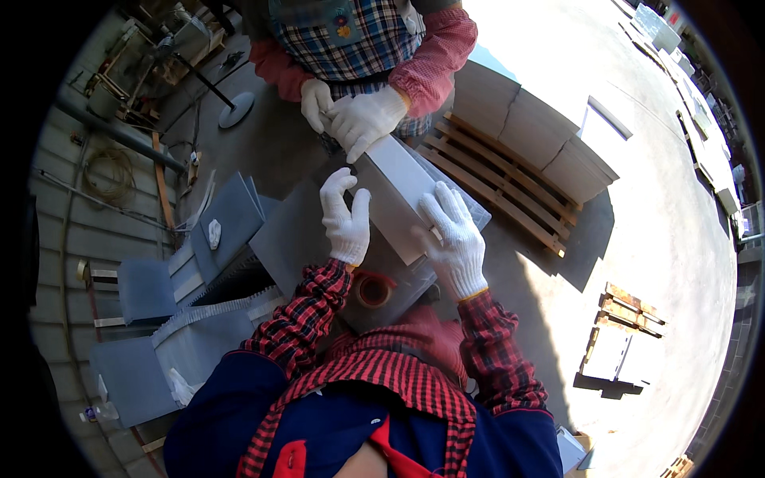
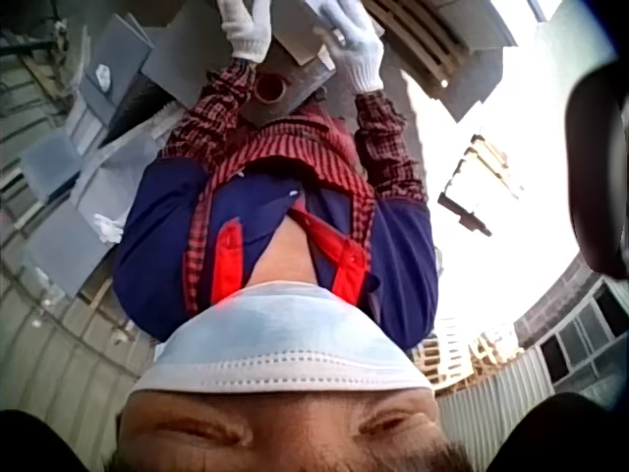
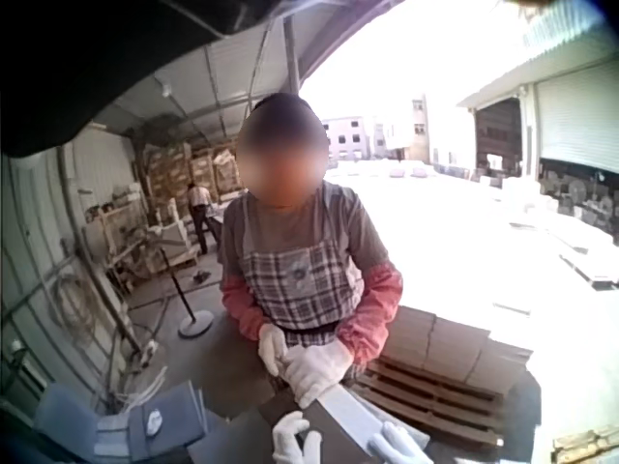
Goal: The person handles gray rectangular panels and cardboard pieces, aligning them and securing them with tape. They repeatedly pick up panels, position them against each other, and apply tape to join edges, working alongside another person in a warehouse-like area.
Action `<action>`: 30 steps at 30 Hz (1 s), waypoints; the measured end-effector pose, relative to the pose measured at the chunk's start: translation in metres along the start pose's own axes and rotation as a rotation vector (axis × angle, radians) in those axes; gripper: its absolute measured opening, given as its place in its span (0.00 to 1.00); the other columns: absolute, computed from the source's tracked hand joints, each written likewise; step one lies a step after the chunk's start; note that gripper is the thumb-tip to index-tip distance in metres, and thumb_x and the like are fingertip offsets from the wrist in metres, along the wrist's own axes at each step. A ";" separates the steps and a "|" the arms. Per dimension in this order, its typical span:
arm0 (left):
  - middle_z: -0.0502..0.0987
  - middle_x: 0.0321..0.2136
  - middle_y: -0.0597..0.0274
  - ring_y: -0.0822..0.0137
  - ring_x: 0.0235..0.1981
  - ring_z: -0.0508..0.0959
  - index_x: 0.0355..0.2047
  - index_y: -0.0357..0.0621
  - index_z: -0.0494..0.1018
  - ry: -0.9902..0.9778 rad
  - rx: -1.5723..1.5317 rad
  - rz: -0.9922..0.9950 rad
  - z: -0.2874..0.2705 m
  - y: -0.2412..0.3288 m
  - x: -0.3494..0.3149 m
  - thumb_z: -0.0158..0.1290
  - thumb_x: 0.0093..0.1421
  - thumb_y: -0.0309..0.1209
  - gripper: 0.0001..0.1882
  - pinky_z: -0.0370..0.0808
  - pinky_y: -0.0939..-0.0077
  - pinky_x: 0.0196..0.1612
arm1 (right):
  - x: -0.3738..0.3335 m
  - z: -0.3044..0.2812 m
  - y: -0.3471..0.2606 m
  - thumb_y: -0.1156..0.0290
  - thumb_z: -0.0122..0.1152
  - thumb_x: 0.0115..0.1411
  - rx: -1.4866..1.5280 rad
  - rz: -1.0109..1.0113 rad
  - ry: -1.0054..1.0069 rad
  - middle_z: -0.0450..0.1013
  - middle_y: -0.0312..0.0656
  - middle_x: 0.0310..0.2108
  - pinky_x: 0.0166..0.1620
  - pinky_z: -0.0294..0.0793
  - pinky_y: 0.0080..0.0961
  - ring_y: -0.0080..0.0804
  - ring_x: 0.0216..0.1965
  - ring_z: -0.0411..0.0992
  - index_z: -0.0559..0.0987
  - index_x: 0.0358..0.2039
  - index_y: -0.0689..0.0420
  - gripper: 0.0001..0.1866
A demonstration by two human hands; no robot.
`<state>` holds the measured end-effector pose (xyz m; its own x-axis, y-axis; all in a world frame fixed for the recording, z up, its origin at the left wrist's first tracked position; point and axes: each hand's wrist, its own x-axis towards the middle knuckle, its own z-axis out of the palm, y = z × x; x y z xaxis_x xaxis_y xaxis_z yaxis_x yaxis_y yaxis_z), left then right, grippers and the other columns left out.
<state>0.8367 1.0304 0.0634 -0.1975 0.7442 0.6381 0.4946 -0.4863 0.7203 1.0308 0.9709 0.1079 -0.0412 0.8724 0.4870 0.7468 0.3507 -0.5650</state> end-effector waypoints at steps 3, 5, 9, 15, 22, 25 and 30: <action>0.70 0.56 0.55 0.49 0.59 0.71 0.52 0.48 0.71 -0.247 0.155 0.424 -0.015 0.017 0.028 0.61 0.51 0.19 0.27 0.68 0.54 0.63 | -0.002 0.003 0.000 0.70 0.71 0.54 -0.050 -0.033 0.043 0.72 0.48 0.59 0.60 0.72 0.40 0.52 0.62 0.69 0.81 0.51 0.53 0.22; 0.69 0.59 0.61 0.49 0.63 0.66 0.56 0.57 0.71 -0.441 0.280 0.656 0.001 0.035 0.057 0.59 0.50 0.21 0.31 0.60 0.46 0.67 | -0.003 0.004 -0.003 0.70 0.70 0.56 -0.067 -0.020 0.014 0.73 0.44 0.59 0.63 0.71 0.41 0.52 0.63 0.68 0.83 0.51 0.51 0.20; 0.73 0.54 0.65 0.58 0.58 0.70 0.56 0.59 0.71 -0.987 0.427 0.766 0.039 0.034 0.086 0.62 0.49 0.24 0.32 0.62 0.55 0.62 | -0.006 0.010 -0.007 0.71 0.70 0.57 -0.075 -0.028 0.060 0.76 0.41 0.56 0.62 0.72 0.41 0.52 0.63 0.68 0.84 0.50 0.48 0.19; 0.75 0.49 0.66 0.58 0.57 0.70 0.51 0.59 0.73 -0.891 0.364 0.678 0.041 0.027 0.069 0.61 0.47 0.23 0.29 0.61 0.57 0.65 | -0.069 0.012 -0.007 0.80 0.67 0.52 0.093 -0.012 0.170 0.80 0.44 0.49 0.57 0.74 0.39 0.49 0.56 0.74 0.85 0.43 0.51 0.17; 0.75 0.47 0.71 0.63 0.56 0.71 0.48 0.62 0.75 -0.961 0.445 0.588 0.035 0.036 0.072 0.61 0.46 0.22 0.28 0.61 0.61 0.64 | -0.126 0.132 0.003 0.59 0.68 0.50 0.034 0.419 -0.541 0.76 0.45 0.50 0.51 0.77 0.42 0.47 0.51 0.75 0.82 0.47 0.53 0.24; 0.75 0.46 0.70 0.63 0.56 0.71 0.48 0.63 0.75 -1.072 0.531 0.567 0.038 0.053 0.080 0.61 0.46 0.21 0.28 0.61 0.61 0.64 | -0.123 0.172 0.006 0.59 0.69 0.47 -0.347 0.322 -0.789 0.77 0.45 0.43 0.46 0.78 0.44 0.48 0.46 0.77 0.82 0.43 0.54 0.22; 0.75 0.45 0.70 0.60 0.54 0.71 0.48 0.60 0.74 -0.861 0.315 0.615 0.042 0.026 0.067 0.60 0.48 0.19 0.27 0.65 0.67 0.60 | -0.140 0.194 0.025 0.64 0.62 0.49 -0.301 0.453 -0.753 0.78 0.47 0.40 0.41 0.79 0.46 0.51 0.41 0.79 0.83 0.40 0.53 0.16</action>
<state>0.8723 1.0869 0.1135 0.7514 0.5444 0.3728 0.5237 -0.8358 0.1650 0.9261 0.9235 -0.1033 -0.0448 0.9327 -0.3578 0.9335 -0.0884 -0.3474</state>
